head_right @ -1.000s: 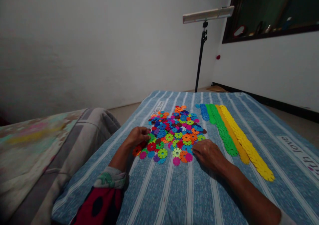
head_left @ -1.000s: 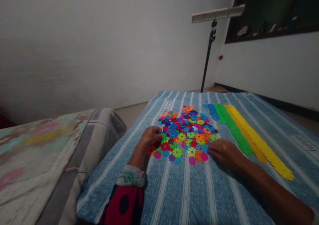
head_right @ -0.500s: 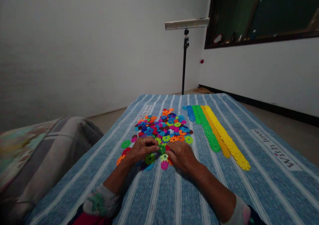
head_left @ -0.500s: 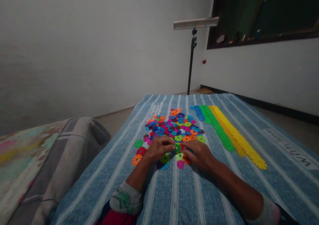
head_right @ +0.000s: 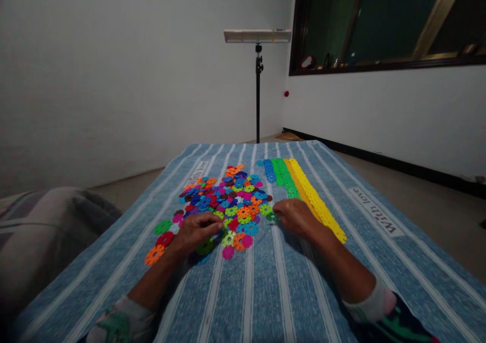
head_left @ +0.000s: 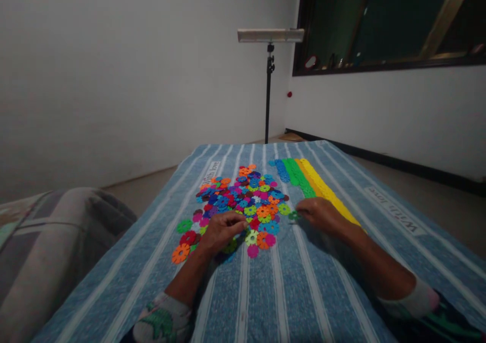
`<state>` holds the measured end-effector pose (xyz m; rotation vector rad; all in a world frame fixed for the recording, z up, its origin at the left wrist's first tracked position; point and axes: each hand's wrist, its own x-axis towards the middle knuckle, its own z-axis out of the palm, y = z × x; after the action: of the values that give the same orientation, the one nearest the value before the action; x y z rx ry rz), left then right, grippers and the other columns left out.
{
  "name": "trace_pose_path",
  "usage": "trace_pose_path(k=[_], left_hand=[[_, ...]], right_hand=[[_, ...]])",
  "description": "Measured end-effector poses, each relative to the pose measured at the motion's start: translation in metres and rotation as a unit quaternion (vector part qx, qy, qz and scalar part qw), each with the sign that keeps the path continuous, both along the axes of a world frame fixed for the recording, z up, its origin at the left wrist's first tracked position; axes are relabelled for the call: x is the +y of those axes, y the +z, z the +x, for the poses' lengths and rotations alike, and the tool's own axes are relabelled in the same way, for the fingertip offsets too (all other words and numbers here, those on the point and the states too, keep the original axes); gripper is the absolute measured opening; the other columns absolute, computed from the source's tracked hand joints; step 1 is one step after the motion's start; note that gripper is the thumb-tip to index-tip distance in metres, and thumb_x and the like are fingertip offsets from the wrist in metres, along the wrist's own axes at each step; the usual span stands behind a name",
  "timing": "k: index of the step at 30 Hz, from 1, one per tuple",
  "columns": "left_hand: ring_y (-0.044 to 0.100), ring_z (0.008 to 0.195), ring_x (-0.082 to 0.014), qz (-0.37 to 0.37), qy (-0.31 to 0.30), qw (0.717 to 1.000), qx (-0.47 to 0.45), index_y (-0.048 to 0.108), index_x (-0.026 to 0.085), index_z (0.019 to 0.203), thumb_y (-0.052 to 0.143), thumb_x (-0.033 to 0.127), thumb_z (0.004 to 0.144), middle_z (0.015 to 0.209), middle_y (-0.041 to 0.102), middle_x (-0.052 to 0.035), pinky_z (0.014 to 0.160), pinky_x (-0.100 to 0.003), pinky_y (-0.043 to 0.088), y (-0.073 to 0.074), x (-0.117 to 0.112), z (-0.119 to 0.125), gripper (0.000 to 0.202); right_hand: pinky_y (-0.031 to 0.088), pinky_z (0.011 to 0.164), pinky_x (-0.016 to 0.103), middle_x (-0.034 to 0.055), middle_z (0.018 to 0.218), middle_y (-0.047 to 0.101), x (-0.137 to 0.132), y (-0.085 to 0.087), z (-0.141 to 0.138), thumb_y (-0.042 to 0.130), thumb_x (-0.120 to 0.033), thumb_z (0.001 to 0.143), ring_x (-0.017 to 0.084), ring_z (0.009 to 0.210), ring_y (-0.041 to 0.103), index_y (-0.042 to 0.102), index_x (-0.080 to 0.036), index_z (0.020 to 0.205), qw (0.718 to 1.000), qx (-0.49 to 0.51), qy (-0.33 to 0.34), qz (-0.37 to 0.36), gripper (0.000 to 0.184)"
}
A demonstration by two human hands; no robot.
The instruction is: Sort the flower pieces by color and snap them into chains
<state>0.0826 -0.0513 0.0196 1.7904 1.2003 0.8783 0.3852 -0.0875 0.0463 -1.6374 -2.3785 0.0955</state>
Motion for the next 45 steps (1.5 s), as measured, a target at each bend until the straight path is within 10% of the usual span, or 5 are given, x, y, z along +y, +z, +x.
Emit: trace_pose_path(k=[8,21,32,45], left_hand=[[0.059,0.065,-0.0165,0.013,0.01,0.999,0.028,0.072,0.018,0.066,0.068,0.044,0.067,0.067,0.068,-0.0038,0.065,-0.031,0.049,-0.002,0.005,-0.002,0.026],[0.061,0.064,-0.0188,0.04,0.11,0.992,0.048,0.072,0.018,0.065,0.068,0.041,0.064,0.064,0.068,-0.0034,0.061,-0.031,0.049,0.012,0.009,-0.021,0.023],[0.059,0.059,-0.0188,-0.015,0.255,0.949,0.186,0.068,0.018,0.06,0.065,0.031,0.057,0.058,0.066,-0.0028,0.059,-0.03,0.043,0.01,0.025,-0.123,0.014],[0.069,0.086,-0.0257,-0.075,0.241,0.858,0.449,0.077,0.016,0.093,0.068,0.03,0.07,0.098,0.077,-0.0132,0.06,-0.028,0.039,0.024,0.019,-0.116,0.028]], right_hand=[[0.026,0.055,0.026,0.0047,0.07,0.068,-0.003,0.01,0.063,0.05,-0.012,0.083,0.015,0.063,0.058,0.071,-0.02,0.07,0.987,-0.12,-0.089,-0.058,0.026],[0.037,0.063,0.025,0.0065,0.092,0.076,0.002,-0.007,0.072,0.053,-0.017,0.087,0.02,0.082,0.068,0.075,-0.022,0.09,0.989,-0.108,-0.099,-0.036,0.023],[0.047,0.072,0.03,0.0081,0.092,0.076,-0.004,-0.033,0.034,0.051,-0.021,0.09,0.023,0.086,0.069,0.073,-0.022,0.083,0.999,-0.021,0.009,0.038,0.023],[0.042,0.068,0.027,0.007,0.082,0.073,-0.005,-0.038,-0.009,0.048,-0.016,0.091,0.019,0.076,0.067,0.07,-0.02,0.077,0.997,-0.004,0.077,0.03,0.026]])
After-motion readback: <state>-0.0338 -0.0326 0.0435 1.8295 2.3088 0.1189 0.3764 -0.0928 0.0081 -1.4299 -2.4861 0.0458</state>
